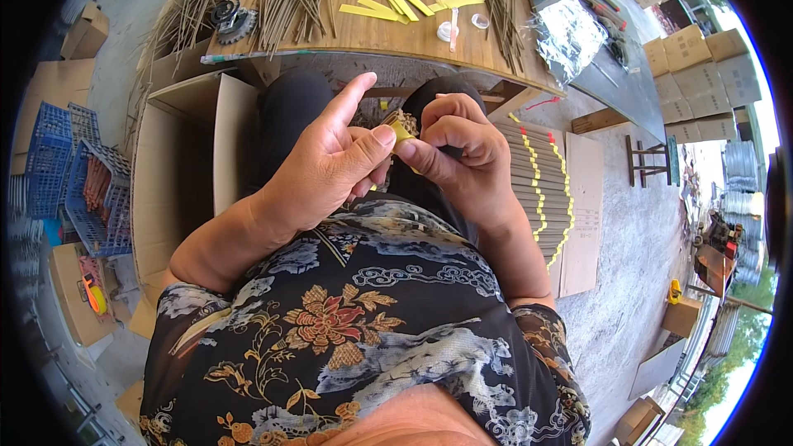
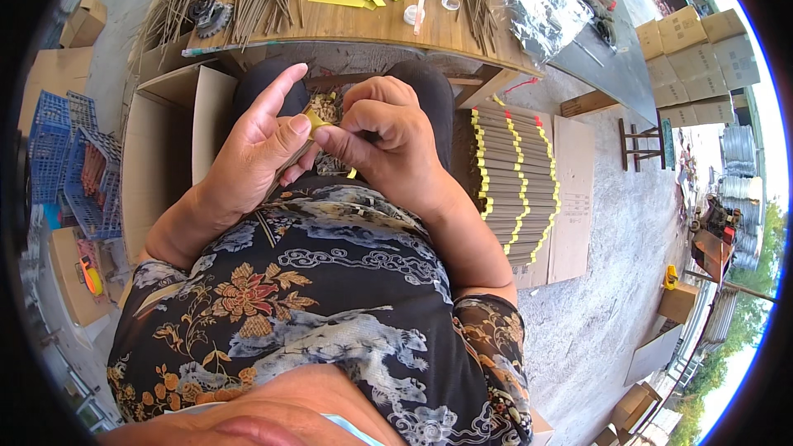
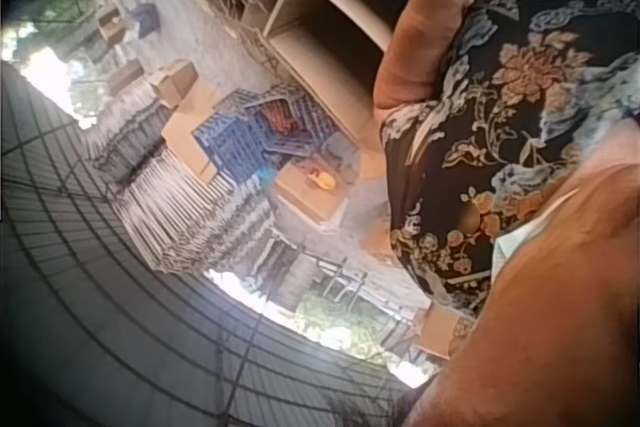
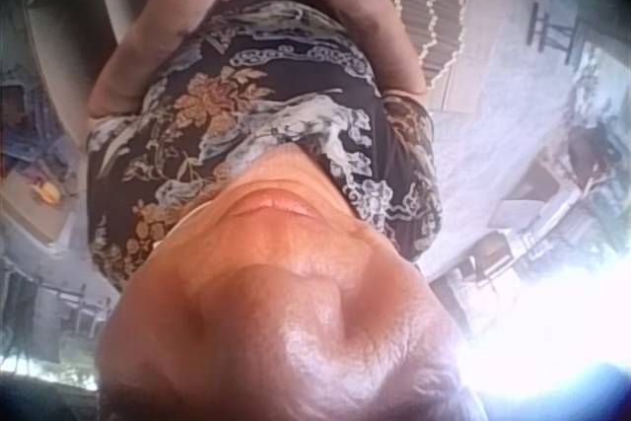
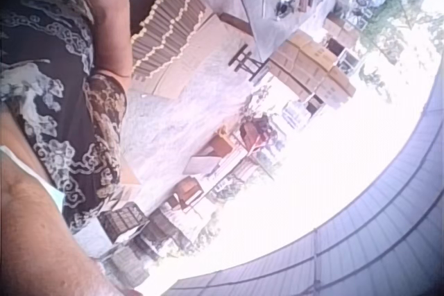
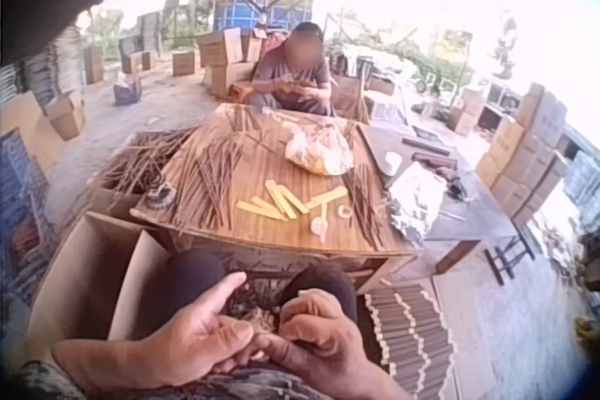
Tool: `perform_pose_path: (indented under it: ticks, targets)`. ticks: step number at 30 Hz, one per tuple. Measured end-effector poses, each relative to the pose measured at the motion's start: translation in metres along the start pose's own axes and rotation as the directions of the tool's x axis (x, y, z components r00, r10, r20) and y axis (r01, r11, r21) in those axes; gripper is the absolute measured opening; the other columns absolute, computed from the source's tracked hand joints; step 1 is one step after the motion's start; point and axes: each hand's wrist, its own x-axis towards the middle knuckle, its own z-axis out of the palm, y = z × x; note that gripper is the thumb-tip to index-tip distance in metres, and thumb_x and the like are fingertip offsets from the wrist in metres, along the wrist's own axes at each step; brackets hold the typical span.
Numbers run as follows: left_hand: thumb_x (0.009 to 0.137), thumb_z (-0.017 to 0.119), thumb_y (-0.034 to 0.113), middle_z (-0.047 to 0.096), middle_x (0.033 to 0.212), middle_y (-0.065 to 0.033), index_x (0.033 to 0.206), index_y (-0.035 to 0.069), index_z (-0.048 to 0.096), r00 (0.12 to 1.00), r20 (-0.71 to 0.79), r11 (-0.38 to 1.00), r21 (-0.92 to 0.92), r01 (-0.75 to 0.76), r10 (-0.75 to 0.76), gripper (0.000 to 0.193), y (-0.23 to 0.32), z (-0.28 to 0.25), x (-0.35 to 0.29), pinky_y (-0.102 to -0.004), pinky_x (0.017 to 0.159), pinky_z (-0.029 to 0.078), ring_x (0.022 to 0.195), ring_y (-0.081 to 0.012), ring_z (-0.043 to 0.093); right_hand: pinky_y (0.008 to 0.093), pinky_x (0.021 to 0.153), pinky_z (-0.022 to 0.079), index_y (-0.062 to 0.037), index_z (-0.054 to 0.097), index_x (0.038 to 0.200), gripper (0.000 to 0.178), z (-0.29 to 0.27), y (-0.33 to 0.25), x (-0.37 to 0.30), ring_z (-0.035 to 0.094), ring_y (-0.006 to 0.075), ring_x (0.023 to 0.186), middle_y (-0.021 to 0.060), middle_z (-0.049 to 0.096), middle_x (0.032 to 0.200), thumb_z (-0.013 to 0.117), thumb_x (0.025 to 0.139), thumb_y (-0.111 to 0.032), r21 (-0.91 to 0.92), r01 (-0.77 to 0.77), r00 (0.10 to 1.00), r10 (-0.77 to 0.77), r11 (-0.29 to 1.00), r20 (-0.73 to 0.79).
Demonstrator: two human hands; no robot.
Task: The person gathers thin wooden sticks into a bundle, aligns them, and wraps the bundle with yellow tape. They use a small stick to apply adhesive to the tape to secure it around the sticks.
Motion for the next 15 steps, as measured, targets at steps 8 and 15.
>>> perform_pose_path:
  ticks: [8,15]
  targets:
    - [0.091,0.047,0.024,0.051,0.068,-0.0033,0.137,0.002,0.008,0.983,-0.147,0.990,0.102,-0.094,0.109,0.064,-0.008,-0.003,0.007,-0.0160,0.045,0.032,0.053,-0.0045,0.041,0.0335,0.069,0.038,-0.0085,0.057,0.066,0.022,0.011,-0.007,0.012,0.052,0.0223,0.072,0.0039,0.055,0.070,0.075,0.061,-0.021,-0.454,-0.035,0.969,-0.081,0.890,-0.233]
    - [0.091,0.046,0.022,0.053,0.071,-0.0012,0.138,0.003,0.004,0.928,-0.228,0.941,0.239,-0.239,0.294,0.066,-0.017,0.001,0.013,-0.0160,0.046,0.034,0.056,-0.0037,0.042,0.0332,0.057,0.044,-0.0014,0.062,0.081,0.009,0.023,-0.015,0.007,0.056,0.0257,0.063,0.0113,0.058,0.071,0.062,0.078,-0.010,-0.152,-0.159,0.984,0.144,0.976,-0.107]
